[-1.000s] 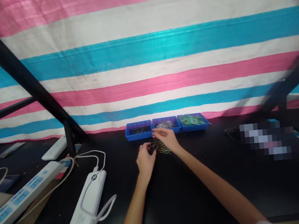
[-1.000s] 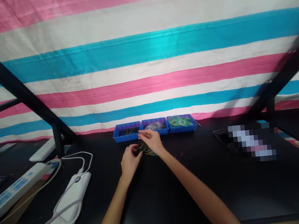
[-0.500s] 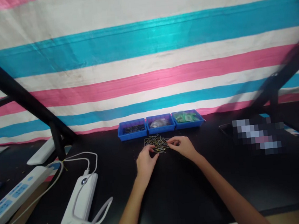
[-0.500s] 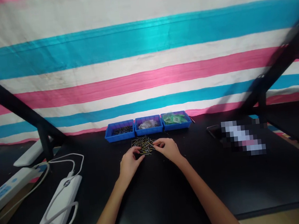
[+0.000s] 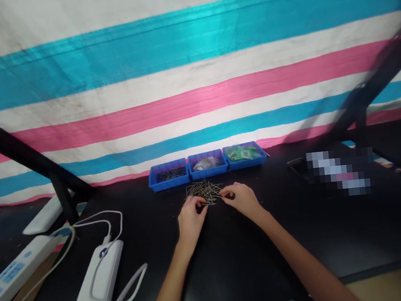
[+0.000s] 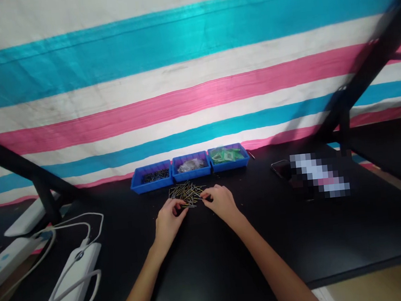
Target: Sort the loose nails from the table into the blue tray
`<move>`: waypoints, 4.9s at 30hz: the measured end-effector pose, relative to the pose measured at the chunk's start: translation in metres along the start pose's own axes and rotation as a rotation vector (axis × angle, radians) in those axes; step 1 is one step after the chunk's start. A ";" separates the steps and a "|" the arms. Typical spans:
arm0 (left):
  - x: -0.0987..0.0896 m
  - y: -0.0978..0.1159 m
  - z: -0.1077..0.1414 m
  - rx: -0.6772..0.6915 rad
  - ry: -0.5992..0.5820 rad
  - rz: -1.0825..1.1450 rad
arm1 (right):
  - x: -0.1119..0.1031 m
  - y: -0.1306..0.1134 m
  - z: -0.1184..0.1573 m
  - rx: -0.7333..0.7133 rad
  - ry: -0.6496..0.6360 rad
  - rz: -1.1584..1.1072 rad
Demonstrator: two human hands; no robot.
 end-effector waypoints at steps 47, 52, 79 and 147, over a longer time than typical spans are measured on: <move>0.003 0.012 0.004 0.006 0.182 0.982 | 0.023 -0.017 0.002 0.089 0.096 -1.120; 0.000 0.012 0.004 0.008 0.200 0.974 | 0.023 -0.021 0.003 0.072 0.065 -1.104; 0.001 0.007 0.001 0.023 0.116 0.885 | 0.025 -0.040 0.009 -0.148 -0.185 -0.857; -0.020 -0.018 0.000 -0.210 0.351 1.386 | 0.027 -0.061 -0.054 -0.036 0.081 -0.969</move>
Point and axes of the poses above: each hand's wrist, its own z-axis away from the middle knuckle, its own x-axis out of the palm, y = z × x, the point moved 4 cm from there along -z, towards the middle knuckle, and after that the axes turned 10 degrees about -y, right-handed, at the moved point
